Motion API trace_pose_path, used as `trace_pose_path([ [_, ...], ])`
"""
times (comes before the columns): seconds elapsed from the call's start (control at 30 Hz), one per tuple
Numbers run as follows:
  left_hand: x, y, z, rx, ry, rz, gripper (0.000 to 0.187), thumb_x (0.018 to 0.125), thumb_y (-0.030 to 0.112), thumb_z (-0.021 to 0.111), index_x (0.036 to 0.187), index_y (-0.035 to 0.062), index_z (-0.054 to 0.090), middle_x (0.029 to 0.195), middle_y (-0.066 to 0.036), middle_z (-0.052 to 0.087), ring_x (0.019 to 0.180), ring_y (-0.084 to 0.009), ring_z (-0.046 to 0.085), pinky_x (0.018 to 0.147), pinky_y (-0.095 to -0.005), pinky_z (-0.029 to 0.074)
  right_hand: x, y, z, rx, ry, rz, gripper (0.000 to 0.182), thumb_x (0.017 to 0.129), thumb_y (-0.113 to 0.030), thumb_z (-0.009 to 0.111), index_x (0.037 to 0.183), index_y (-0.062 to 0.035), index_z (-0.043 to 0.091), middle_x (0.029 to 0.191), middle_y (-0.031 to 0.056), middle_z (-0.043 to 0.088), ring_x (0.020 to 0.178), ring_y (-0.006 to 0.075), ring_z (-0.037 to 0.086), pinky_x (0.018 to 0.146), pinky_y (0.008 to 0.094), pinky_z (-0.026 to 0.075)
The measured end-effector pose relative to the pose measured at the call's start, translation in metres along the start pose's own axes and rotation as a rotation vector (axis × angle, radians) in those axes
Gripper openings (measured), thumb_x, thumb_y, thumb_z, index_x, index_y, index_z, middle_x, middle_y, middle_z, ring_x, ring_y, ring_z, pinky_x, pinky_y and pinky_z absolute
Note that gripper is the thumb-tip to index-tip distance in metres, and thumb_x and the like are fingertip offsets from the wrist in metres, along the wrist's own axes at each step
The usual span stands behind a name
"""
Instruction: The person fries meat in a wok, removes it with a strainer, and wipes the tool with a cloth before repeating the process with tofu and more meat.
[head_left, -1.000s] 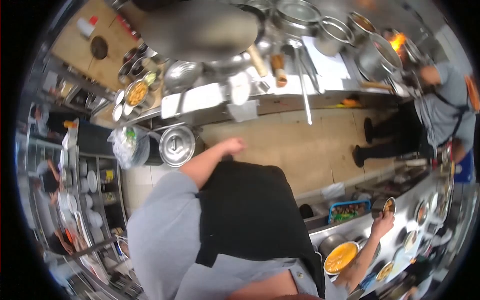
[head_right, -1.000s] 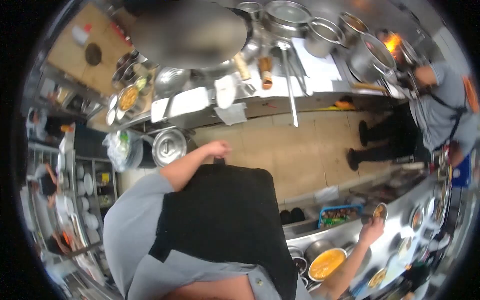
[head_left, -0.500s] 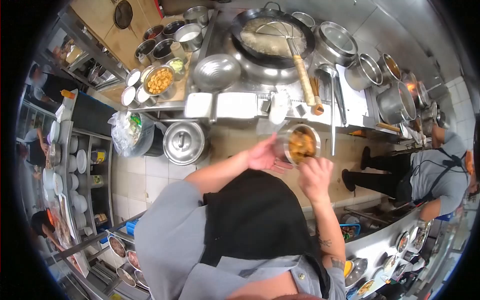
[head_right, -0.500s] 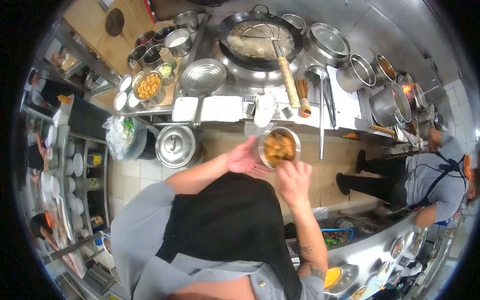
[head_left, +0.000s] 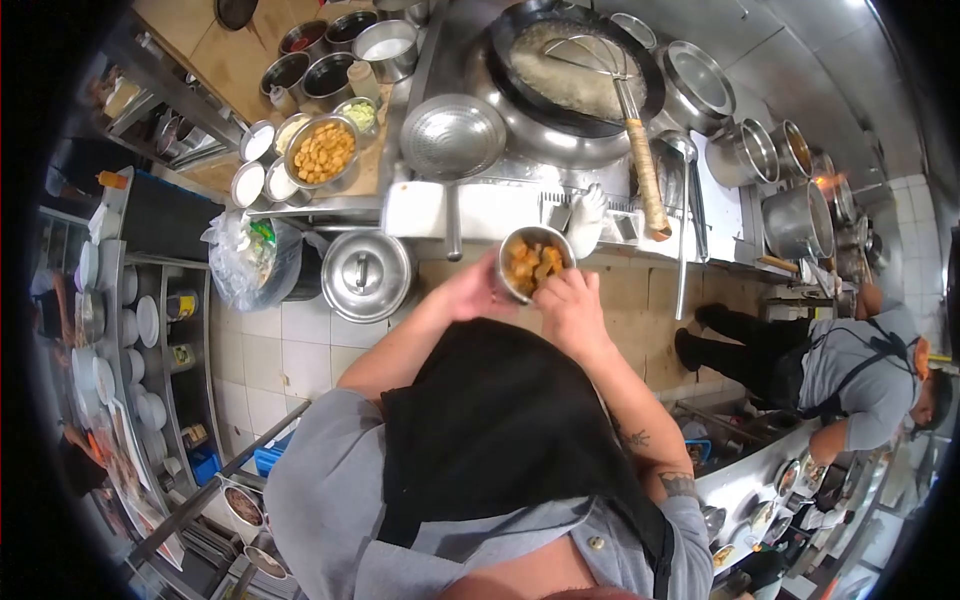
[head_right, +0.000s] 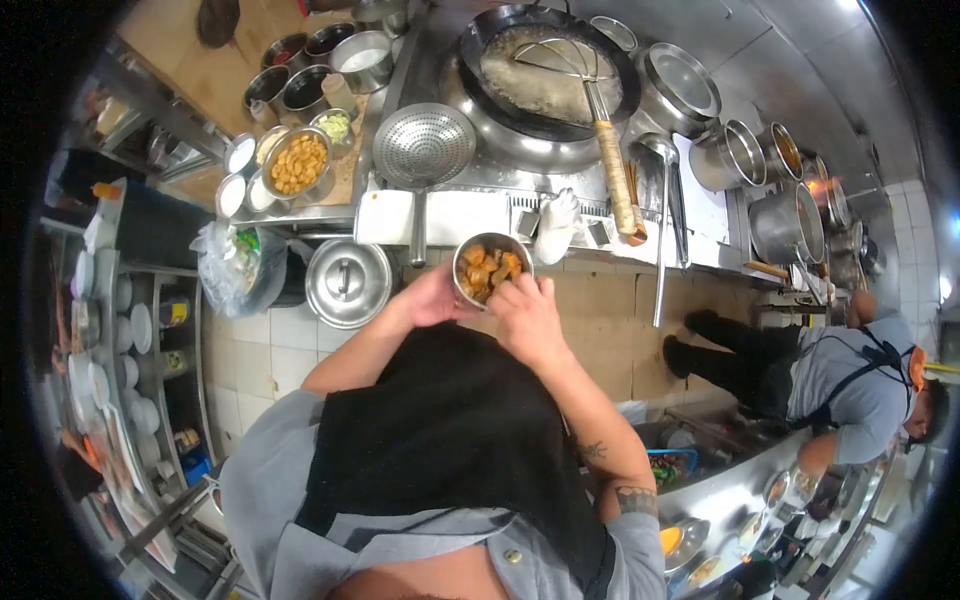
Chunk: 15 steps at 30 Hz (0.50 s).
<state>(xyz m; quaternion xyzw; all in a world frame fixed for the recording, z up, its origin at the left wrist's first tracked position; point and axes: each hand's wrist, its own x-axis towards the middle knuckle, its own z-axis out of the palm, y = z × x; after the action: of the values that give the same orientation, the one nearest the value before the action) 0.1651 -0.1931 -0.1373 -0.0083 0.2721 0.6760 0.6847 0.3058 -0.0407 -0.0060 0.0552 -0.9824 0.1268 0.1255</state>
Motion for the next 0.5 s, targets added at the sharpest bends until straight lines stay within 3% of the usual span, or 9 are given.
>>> trace_pose_path([
  [0.07, 0.005, 0.011, -0.013, 0.261, 0.328, 0.036, 0.067, 0.096, 0.059, 0.044, 0.142, 0.0108, 0.041, 0.141, -0.011, 0.048, 0.112, -0.0324, 0.06, 0.09, -0.0463, 0.052, 0.014, 0.016, 0.01, 0.009, 0.011, 0.016, 0.007, 0.07, -0.007, 0.064, 0.075, -0.0124, 0.063, 0.081, -0.0008, 0.057, 0.09, 0.0213, 0.052, 0.078, 0.0382, 0.035],
  [0.1, -0.011, 0.03, 0.008, 0.238, 0.315, 0.063, 0.065, 0.097, 0.047, 0.053, 0.145, 0.0076, 0.036, 0.141, -0.014, 0.047, 0.112, -0.035, 0.06, 0.088, -0.0439, 0.053, 0.022, 0.024, 0.02, -0.003, 0.043, 0.0, 0.005, 0.071, -0.009, 0.064, 0.073, -0.013, 0.062, 0.08, -0.0001, 0.057, 0.088, 0.0223, 0.052, 0.076, 0.0388, 0.034],
  [0.2, -0.033, 0.049, 0.024, 0.457, 0.39, 0.069, 0.068, 0.096, 0.042, 0.057, 0.148, 0.0057, 0.03, 0.141, -0.015, 0.047, 0.111, -0.0332, 0.061, 0.089, -0.0416, 0.052, 0.052, 0.037, 0.036, -0.075, 0.081, 0.06, 0.005, 0.07, -0.009, 0.063, 0.072, -0.0141, 0.062, 0.079, -0.0014, 0.057, 0.088, 0.0221, 0.051, 0.078, 0.0396, 0.035],
  [0.33, -0.042, 0.03, 0.006, 0.66, 0.312, 0.002, 0.065, 0.096, 0.041, 0.059, 0.146, 0.0058, 0.036, 0.137, -0.012, 0.051, 0.111, -0.0248, 0.06, 0.089, -0.0372, 0.052, 0.083, 0.052, 0.07, -0.115, 0.185, 0.055, 0.006, 0.07, -0.01, 0.063, 0.073, -0.0146, 0.062, 0.081, -0.0021, 0.059, 0.09, 0.0224, 0.052, 0.078, 0.0404, 0.036],
  [0.5, -0.034, -0.012, -0.021, 0.654, 0.32, -0.161, 0.053, 0.097, 0.036, 0.057, 0.139, 0.007, 0.045, 0.129, -0.007, 0.056, 0.109, -0.0213, 0.06, 0.088, -0.0353, 0.05, 0.084, 0.066, 0.127, -0.197, -0.011, 0.141, 0.011, 0.075, -0.013, 0.059, 0.081, -0.0141, 0.067, 0.093, -0.0012, 0.06, 0.103, 0.0212, 0.05, 0.089, 0.0467, 0.035],
])
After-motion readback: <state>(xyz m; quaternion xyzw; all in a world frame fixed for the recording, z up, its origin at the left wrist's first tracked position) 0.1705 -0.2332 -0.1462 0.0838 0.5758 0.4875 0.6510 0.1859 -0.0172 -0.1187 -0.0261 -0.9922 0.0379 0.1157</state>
